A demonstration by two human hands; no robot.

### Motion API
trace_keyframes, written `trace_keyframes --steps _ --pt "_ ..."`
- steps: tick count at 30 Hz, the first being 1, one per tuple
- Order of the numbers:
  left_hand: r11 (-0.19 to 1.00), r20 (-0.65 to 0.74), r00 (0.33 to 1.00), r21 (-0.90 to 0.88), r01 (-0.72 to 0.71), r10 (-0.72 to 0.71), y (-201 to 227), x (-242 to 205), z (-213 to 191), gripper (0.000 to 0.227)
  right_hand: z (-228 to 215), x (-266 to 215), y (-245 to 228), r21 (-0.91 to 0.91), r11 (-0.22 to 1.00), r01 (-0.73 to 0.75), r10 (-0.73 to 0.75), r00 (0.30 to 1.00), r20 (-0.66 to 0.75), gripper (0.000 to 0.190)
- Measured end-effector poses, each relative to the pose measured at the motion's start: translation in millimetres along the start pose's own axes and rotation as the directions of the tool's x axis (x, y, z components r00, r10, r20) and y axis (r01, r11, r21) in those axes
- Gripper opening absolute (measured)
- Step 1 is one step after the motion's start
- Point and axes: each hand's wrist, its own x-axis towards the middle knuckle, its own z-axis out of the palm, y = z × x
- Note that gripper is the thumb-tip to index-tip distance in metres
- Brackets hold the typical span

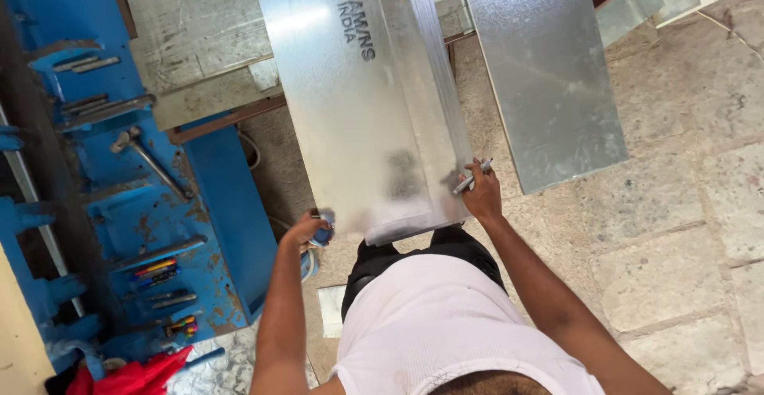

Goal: The person measures and marks a large metal sheet using a metal ruler and a marker. They repeatedly position the ruler at intervals along the sheet and draw straight lines across its surface. The person occasionally repositions the sheet to continue marking different sections.

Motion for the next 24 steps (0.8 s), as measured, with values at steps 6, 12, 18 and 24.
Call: trace_keyframes --steps 6,12,18,24 --pt "0.673 -0.129 0.905 0.712 -0.199 0.405 9 21 -9 0.066 13 -2 -80 0.054 0.953 -0.299 0.275 0.922 0.271 0.030" --pt "0.508 0.008 0.757 0.737 -0.446 0.653 82 -71 36 0.086 72 2 -144 0.585 0.765 -0.269 -0.035 0.890 0.455 0.020" --pt "0.253 0.315 0.581 0.675 -0.693 0.751 133 -122 64 0.090 93 26 -177 0.547 0.784 -0.294 -0.112 0.799 0.591 0.047" --pt "0.235 0.394 0.519 0.578 -0.782 0.759 134 -103 42 0.090 90 33 -190 0.468 0.640 -0.609 0.137 0.690 0.711 0.035"
